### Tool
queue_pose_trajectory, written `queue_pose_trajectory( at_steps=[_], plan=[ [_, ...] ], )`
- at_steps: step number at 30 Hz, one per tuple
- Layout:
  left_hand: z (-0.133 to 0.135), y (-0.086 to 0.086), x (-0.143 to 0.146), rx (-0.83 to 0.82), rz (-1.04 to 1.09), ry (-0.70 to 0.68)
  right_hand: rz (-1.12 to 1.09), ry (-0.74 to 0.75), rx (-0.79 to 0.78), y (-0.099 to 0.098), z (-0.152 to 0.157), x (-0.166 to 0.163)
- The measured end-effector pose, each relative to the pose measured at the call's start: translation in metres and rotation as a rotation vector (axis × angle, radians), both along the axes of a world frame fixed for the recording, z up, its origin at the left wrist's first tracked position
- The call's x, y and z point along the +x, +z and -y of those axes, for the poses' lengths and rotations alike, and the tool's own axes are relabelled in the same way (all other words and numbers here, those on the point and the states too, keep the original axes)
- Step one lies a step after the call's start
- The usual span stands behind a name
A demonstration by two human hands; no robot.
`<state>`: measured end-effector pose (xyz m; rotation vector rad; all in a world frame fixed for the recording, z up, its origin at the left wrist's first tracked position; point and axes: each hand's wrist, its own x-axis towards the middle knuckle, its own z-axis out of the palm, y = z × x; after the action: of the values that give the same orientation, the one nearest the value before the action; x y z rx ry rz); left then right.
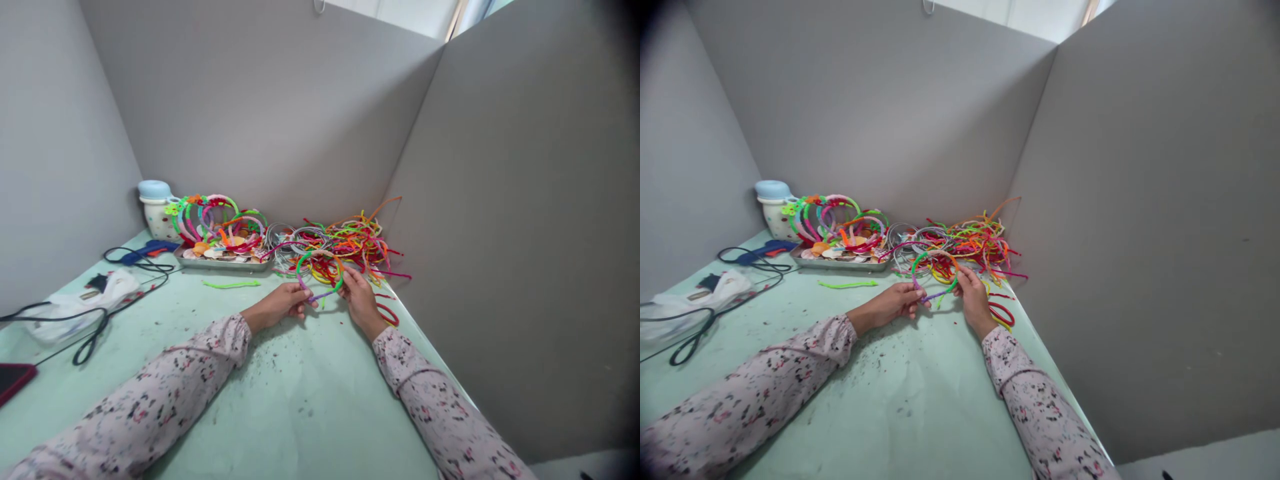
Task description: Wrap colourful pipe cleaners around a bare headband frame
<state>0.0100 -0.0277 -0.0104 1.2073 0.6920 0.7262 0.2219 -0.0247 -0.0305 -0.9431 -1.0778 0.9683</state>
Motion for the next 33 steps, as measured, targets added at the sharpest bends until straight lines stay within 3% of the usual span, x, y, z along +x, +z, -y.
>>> queue_pose_trajectory(
  at_steps=[6,11,25,33],
  plan=[
    [-0.005,-0.002,0.003,0.071,0.074,0.137,0.042,0.101,-0.108,0.005,0.009,-0.009],
    [-0.001,-0.003,0.007,0.091,0.080,0.152,0.173,0.211,-0.140,0.009,0.018,-0.023],
    [0.001,-0.005,0.009,0.062,0.032,0.113,0.168,0.151,-0.107,0.015,0.023,-0.027],
    [0.000,-0.008,0.011,0.084,0.026,0.172,0.201,0.148,-0.120,0.015,0.024,-0.031]
  ],
)
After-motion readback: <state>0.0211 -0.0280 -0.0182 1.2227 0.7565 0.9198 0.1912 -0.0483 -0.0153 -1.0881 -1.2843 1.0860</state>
